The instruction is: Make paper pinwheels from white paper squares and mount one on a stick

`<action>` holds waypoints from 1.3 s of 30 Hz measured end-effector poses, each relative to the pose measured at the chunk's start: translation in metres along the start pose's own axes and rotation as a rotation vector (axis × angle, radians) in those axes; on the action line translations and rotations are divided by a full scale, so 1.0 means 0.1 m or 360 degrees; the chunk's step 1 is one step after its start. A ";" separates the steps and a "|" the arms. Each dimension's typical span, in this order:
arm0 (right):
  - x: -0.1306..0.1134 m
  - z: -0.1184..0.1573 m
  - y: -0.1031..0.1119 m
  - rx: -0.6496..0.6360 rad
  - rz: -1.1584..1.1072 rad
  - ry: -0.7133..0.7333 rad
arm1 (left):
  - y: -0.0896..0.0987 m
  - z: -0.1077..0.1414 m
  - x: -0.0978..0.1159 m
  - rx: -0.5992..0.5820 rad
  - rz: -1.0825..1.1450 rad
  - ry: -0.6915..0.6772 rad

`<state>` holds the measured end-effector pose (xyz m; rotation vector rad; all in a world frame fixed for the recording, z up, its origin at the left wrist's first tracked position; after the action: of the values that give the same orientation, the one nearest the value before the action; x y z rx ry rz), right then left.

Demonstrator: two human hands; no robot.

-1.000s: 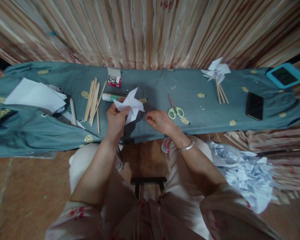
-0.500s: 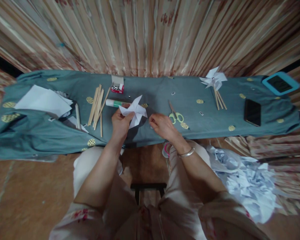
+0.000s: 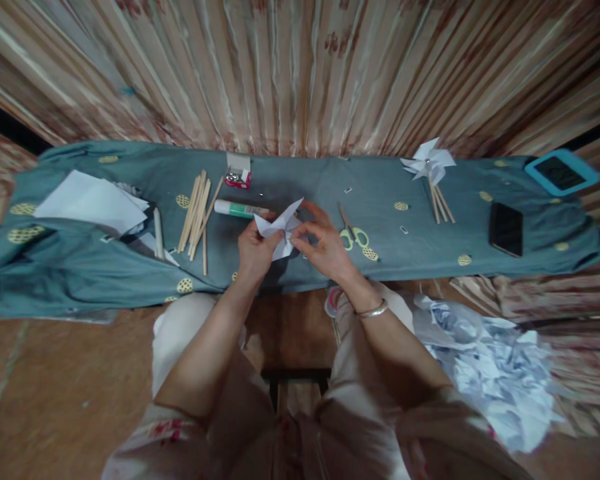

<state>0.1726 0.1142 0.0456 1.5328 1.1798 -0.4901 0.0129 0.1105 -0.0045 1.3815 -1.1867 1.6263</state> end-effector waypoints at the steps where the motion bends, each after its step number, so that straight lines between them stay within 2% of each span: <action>1: 0.00 -0.01 0.00 0.0008 -0.0003 0.0000 | -0.01 0.01 0.01 -0.0010 -0.0001 -0.0006; 9: 0.01 -0.04 0.00 -0.0004 -0.0056 -0.0038 | -0.06 0.04 0.02 -0.0068 0.0069 0.0065; 19: -0.05 -0.04 0.00 -0.0070 0.0094 -0.0110 | -0.10 0.06 0.01 -0.0138 0.0164 0.0160; 39: 0.01 -0.05 -0.01 -0.0097 0.0053 -0.0108 | -0.11 0.08 -0.01 -0.0149 0.0223 0.0183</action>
<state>0.1708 0.1186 0.0461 1.4699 1.1057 -0.4764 0.0257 0.1073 -0.0031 1.1532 -1.2985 1.6999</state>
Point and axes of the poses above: each hand's wrist, its own z-axis away from the middle knuckle, its own y-axis out of the back of the hand, x = y × z, the point moved 8 cm from there along -z, towards the middle knuckle, and after that the axes turned 2 degrees about x, right-handed, at the moved point
